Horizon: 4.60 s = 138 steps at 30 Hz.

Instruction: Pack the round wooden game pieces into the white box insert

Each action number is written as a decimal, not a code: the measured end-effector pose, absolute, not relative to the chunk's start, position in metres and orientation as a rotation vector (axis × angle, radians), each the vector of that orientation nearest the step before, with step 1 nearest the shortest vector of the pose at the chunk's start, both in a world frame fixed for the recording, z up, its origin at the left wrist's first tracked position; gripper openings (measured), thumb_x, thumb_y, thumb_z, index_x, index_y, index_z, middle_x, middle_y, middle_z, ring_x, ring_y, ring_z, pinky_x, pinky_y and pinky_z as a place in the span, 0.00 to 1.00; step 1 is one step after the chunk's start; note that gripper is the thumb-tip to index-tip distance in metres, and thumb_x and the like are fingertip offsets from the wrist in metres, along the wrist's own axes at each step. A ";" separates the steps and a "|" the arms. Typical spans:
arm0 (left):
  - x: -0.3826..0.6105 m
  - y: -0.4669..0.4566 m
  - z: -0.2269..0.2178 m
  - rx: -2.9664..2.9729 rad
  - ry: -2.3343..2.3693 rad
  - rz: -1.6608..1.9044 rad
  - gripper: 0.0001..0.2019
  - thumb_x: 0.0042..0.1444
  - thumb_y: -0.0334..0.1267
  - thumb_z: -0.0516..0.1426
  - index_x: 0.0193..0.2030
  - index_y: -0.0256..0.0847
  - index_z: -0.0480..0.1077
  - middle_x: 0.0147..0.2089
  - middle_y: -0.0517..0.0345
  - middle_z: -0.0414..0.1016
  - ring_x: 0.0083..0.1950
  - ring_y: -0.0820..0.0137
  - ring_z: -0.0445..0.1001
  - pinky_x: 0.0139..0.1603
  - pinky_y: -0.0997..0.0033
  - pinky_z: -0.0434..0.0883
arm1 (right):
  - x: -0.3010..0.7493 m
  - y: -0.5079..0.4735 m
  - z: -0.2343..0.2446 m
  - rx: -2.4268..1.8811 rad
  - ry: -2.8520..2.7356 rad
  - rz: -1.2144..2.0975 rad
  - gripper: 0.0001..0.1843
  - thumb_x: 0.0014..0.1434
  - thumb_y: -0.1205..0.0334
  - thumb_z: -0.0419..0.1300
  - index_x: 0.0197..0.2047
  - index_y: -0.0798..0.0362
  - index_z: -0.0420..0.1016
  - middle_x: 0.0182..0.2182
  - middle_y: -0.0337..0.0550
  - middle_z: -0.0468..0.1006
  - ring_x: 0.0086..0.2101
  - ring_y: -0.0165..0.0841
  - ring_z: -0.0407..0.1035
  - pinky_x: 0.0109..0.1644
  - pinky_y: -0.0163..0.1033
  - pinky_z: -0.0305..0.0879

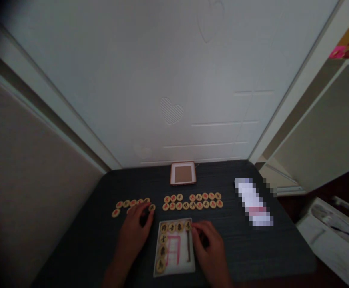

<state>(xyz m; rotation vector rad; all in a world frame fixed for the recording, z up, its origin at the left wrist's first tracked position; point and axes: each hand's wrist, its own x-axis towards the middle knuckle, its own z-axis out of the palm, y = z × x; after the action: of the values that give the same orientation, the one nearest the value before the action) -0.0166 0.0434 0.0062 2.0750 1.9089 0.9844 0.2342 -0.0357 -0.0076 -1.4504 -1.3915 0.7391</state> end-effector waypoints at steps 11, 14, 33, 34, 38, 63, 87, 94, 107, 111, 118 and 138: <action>-0.029 0.027 -0.010 2.319 1.776 0.894 0.09 0.65 0.41 0.56 0.46 0.46 0.77 0.51 0.54 0.81 0.54 0.57 0.77 0.59 0.50 0.74 | 0.240 -0.037 -0.007 -1.435 -1.177 0.926 0.15 0.67 0.49 0.60 0.43 0.49 0.82 0.38 0.44 0.82 0.39 0.37 0.77 0.44 0.36 0.72; -0.030 0.023 -0.007 2.247 1.766 0.921 0.09 0.65 0.42 0.56 0.46 0.46 0.77 0.49 0.55 0.82 0.51 0.58 0.78 0.56 0.52 0.76 | 0.240 -0.037 -0.008 -1.439 -1.162 0.937 0.15 0.66 0.48 0.60 0.43 0.49 0.82 0.38 0.44 0.82 0.39 0.37 0.77 0.44 0.35 0.72; 0.056 -0.016 0.045 1.920 1.226 0.989 0.13 0.60 0.35 0.61 0.52 0.48 0.73 0.50 0.56 0.80 0.50 0.63 0.78 0.52 0.63 0.76 | 0.218 -0.029 0.038 -1.190 -1.074 1.297 0.18 0.59 0.47 0.69 0.46 0.50 0.81 0.41 0.48 0.85 0.42 0.42 0.80 0.47 0.42 0.76; 0.056 -0.014 0.045 1.977 1.219 0.967 0.15 0.60 0.35 0.62 0.53 0.49 0.72 0.52 0.55 0.79 0.53 0.62 0.77 0.54 0.61 0.75 | 0.222 -0.028 0.036 -1.205 -1.059 1.280 0.18 0.58 0.47 0.69 0.46 0.50 0.81 0.40 0.47 0.85 0.41 0.42 0.80 0.46 0.42 0.76; 0.049 0.001 0.047 2.215 1.317 0.851 0.18 0.57 0.34 0.64 0.54 0.49 0.72 0.55 0.53 0.77 0.58 0.55 0.72 0.59 0.51 0.70 | 0.238 -0.030 0.021 -1.354 -0.992 1.176 0.20 0.57 0.45 0.69 0.44 0.51 0.81 0.35 0.46 0.85 0.33 0.39 0.79 0.36 0.40 0.76; 0.001 -0.012 0.016 2.074 1.574 0.896 0.17 0.63 0.40 0.59 0.58 0.49 0.71 0.57 0.51 0.76 0.56 0.58 0.75 0.57 0.52 0.74 | 0.237 -0.043 0.002 -1.386 -1.050 1.002 0.19 0.62 0.46 0.65 0.49 0.50 0.82 0.40 0.48 0.82 0.39 0.39 0.79 0.43 0.39 0.77; 0.002 -0.029 0.006 2.201 1.582 0.711 0.13 0.63 0.40 0.59 0.54 0.54 0.75 0.67 0.54 0.68 0.61 0.54 0.71 0.59 0.44 0.69 | 0.207 -0.041 0.028 -1.336 -1.151 1.119 0.17 0.62 0.45 0.64 0.45 0.48 0.82 0.37 0.45 0.80 0.35 0.38 0.76 0.38 0.37 0.75; 0.003 -0.031 0.007 2.203 1.585 0.743 0.12 0.62 0.35 0.58 0.51 0.51 0.75 0.65 0.53 0.70 0.62 0.54 0.70 0.59 0.45 0.68 | 0.197 -0.040 0.028 -1.312 -1.174 1.090 0.13 0.64 0.49 0.62 0.44 0.47 0.81 0.39 0.44 0.77 0.37 0.37 0.75 0.41 0.38 0.74; 0.003 -0.028 0.004 2.212 1.608 0.751 0.13 0.62 0.33 0.57 0.51 0.52 0.74 0.64 0.55 0.71 0.62 0.55 0.71 0.59 0.45 0.68 | 0.206 -0.040 0.026 -1.320 -1.170 1.013 0.13 0.63 0.50 0.63 0.45 0.47 0.82 0.46 0.47 0.76 0.46 0.39 0.74 0.49 0.40 0.72; 0.004 -0.029 0.003 2.208 1.611 0.763 0.12 0.63 0.34 0.57 0.51 0.52 0.74 0.64 0.55 0.71 0.62 0.55 0.71 0.59 0.46 0.68 | 0.208 -0.041 0.025 -1.357 -1.162 0.968 0.11 0.63 0.51 0.64 0.42 0.48 0.83 0.43 0.45 0.74 0.41 0.36 0.73 0.43 0.37 0.72; 0.006 -0.028 0.006 2.217 1.600 0.755 0.13 0.64 0.34 0.56 0.52 0.54 0.75 0.64 0.56 0.71 0.59 0.56 0.72 0.58 0.47 0.68 | 0.205 -0.041 0.019 -1.372 -1.142 1.029 0.11 0.61 0.50 0.66 0.38 0.49 0.78 0.33 0.39 0.72 0.31 0.33 0.68 0.33 0.34 0.67; 0.007 -0.025 0.004 2.118 1.625 0.757 0.09 0.64 0.40 0.58 0.50 0.54 0.75 0.62 0.58 0.73 0.60 0.57 0.72 0.58 0.47 0.68 | 0.202 -0.042 0.023 -1.425 -1.248 1.130 0.18 0.65 0.48 0.61 0.52 0.48 0.80 0.43 0.47 0.81 0.38 0.38 0.77 0.42 0.40 0.74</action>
<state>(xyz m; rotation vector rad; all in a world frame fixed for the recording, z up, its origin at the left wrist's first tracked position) 0.0068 -0.0251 0.0043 2.1175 1.6248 0.7568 0.2023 -0.0419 0.0233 -1.4253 -1.2480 1.1301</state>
